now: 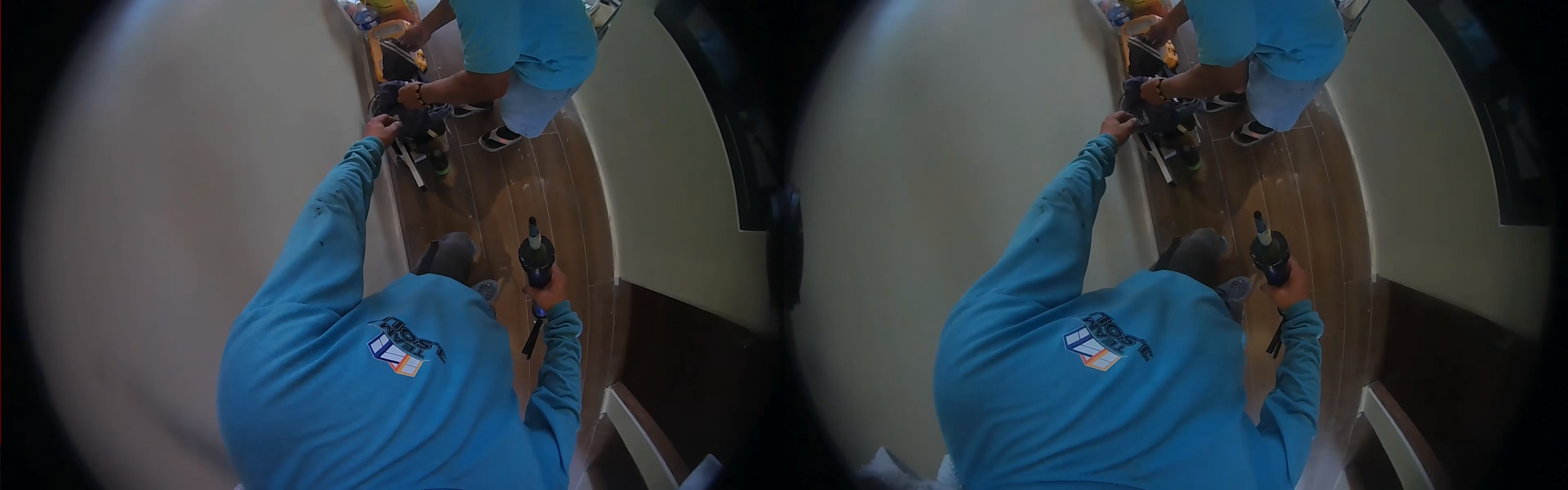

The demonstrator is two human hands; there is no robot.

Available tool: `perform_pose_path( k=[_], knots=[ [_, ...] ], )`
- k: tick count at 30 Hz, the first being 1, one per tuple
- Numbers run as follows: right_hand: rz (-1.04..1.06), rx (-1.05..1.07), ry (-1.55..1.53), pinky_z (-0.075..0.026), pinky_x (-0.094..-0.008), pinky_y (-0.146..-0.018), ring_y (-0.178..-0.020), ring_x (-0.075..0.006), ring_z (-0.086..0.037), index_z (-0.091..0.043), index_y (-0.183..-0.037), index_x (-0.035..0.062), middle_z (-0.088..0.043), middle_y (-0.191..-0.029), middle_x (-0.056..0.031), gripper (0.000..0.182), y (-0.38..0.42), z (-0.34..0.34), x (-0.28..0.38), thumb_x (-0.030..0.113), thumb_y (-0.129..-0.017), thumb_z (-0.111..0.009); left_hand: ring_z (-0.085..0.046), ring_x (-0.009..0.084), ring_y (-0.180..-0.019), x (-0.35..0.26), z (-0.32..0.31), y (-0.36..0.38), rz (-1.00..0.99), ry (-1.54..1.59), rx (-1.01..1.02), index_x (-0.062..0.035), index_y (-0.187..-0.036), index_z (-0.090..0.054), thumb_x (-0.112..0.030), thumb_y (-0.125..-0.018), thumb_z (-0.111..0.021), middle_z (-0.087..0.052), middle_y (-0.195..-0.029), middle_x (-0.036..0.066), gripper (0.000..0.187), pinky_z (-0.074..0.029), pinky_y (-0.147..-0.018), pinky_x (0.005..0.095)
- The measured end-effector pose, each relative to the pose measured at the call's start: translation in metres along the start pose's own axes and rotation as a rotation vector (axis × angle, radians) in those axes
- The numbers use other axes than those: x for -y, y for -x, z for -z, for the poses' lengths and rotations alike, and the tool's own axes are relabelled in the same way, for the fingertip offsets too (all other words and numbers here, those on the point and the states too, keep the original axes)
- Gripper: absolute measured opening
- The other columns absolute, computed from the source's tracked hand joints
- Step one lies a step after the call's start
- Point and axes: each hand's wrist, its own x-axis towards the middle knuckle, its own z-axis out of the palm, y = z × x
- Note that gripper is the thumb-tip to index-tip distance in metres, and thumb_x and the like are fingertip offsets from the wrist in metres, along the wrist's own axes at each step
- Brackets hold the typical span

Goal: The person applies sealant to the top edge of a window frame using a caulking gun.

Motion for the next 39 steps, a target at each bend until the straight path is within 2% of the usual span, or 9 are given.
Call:
perform_pose_path(
  k=[6, 8, 10, 15, 22, 26, 32, 36, 39],
  knots=[
    [0.095, 0.117, -0.019, -0.049, -0.0347, -0.08, -0.088, -0.0204, -0.061, -0.056, -0.112, 0.0048, -0.064, -0.096, -0.0072, 0.063, 0.008, 0.024, 0.014, 0.002, -0.053, -0.076, -0.065, 0.023, -0.085, 0.013, 0.021, 0.007, 0.099, 0.312, -0.181, 0.0009, -0.108, -0.061, -0.026, -0.087, -0.062, -0.067, -0.093, 0.011, 0.034, -0.051, -0.076, 0.0316],
    [0.149, 0.162, -0.013, -0.05, -0.0349, -0.079, -0.087, -0.0207, -0.062, -0.055, -0.111, 0.0045, -0.064, -0.096, -0.0078, 0.062, 0.023, 0.028, 0.019, 0.005, -0.053, -0.077, -0.064, 0.0238, -0.089, -0.017, 0.036, 0.061, 0.116, 0.171, -0.69, -0.0012, -0.109, -0.063, -0.029, -0.084, -0.064, -0.067, -0.098, 0.014, 0.038, -0.049, -0.084, 0.0342],
    [0.215, 0.188, 0.015, -0.05, -0.0351, -0.079, -0.085, -0.0216, -0.062, -0.055, -0.11, 0.0045, -0.064, -0.094, -0.0087, 0.061, 0.033, 0.039, 0.037, 0.006, -0.053, -0.076, -0.062, 0.0261, -0.096, -0.04, 0.061, 0.097, 0.138, 0.275, -0.733, -0.0003, -0.115, -0.058, -0.031, -0.084, -0.063, -0.065, -0.105, 0.014, 0.044, -0.045, -0.089, 0.0337],
    [0.413, 0.249, 0.016, -0.051, -0.0359, -0.077, -0.081, -0.0247, -0.064, -0.055, -0.107, 0.0045, -0.065, -0.089, -0.0113, 0.059, 0.061, 0.066, 0.055, 0.009, -0.052, -0.076, -0.059, 0.0241, -0.092, -0.114, 0.081, 0.194, -0.334, 0.848, -0.381, -0.0054, -0.122, -0.054, -0.05, -0.088, -0.045, -0.063, -0.106, 0.012, 0.057, -0.042, -0.084, 0.034],
    [0.584, 0.3, 0.051, -0.05, -0.0363, -0.075, -0.079, -0.0282, -0.064, -0.056, -0.105, 0.0057, -0.065, -0.088, -0.0123, 0.056, 0.172, 0.128, 0.028, 0.009, -0.053, -0.074, -0.06, 0.0251, -0.097, -0.144, -0.027, 0.401, 0.007, 1.129, -0.19, -0.008, -0.124, -0.053, -0.035, -0.092, -0.037, -0.063, -0.11, 0.011, 0.044, -0.044, -0.086, 0.0435],
    [0.468, 0.284, 0.046, -0.05, -0.0366, -0.075, -0.078, -0.0297, -0.064, -0.056, -0.105, 0.006, -0.065, -0.087, -0.0127, 0.055, 0.166, 0.126, 0.111, 0.009, -0.053, -0.074, -0.06, 0.0283, -0.102, -0.182, -0.022, 0.374, -0.076, 1.271, -0.108, -0.0076, -0.125, -0.052, -0.026, -0.095, -0.038, -0.062, -0.113, 0.013, 0.038, -0.046, -0.088, 0.0498],
    [0.302, 0.204, 0.204, -0.049, -0.0336, -0.074, -0.076, -0.0225, -0.062, -0.057, -0.105, 0.006, -0.065, -0.086, -0.0099, 0.056, 0.183, 0.119, 0.152, 0.009, -0.052, -0.075, -0.065, 0.0216, -0.096, -0.217, -0.012, 0.413, -0.043, 1.555, 0.381, -0.0062, -0.117, -0.058, -0.011, -0.096, -0.041, -0.063, -0.111, 0.008, 0.028, -0.055, -0.084, 0.0375],
    [0.25, 0.236, 0.129, -0.049, -0.0332, -0.074, -0.075, -0.0211, -0.061, -0.057, -0.108, 0.0063, -0.065, -0.086, -0.0091, 0.059, 0.262, 0.153, 0.096, 0.009, -0.052, -0.075, -0.061, 0.0174, -0.103, -0.225, -0.068, 0.495, -0.362, 1.331, 0.3, -0.0039, -0.12, -0.055, 0.005, -0.085, -0.055, -0.062, -0.114, 0.007, 0.037, -0.05, -0.09, 0.0302],
    [0.164, 0.215, 0.14, -0.049, -0.0336, -0.074, -0.075, -0.0207, -0.06, -0.057, -0.11, 0.0069, -0.064, -0.086, -0.0085, 0.061, 0.293, 0.171, 0.071, 0.009, -0.052, -0.075, -0.06, 0.0147, -0.099, -0.218, -0.092, 0.524, -0.247, 1.267, 0.184, -0.0022, -0.121, -0.055, 0.008, -0.08, -0.057, -0.062, -0.112, 0.006, 0.042, -0.048, -0.09, 0.0285]
  ],
)
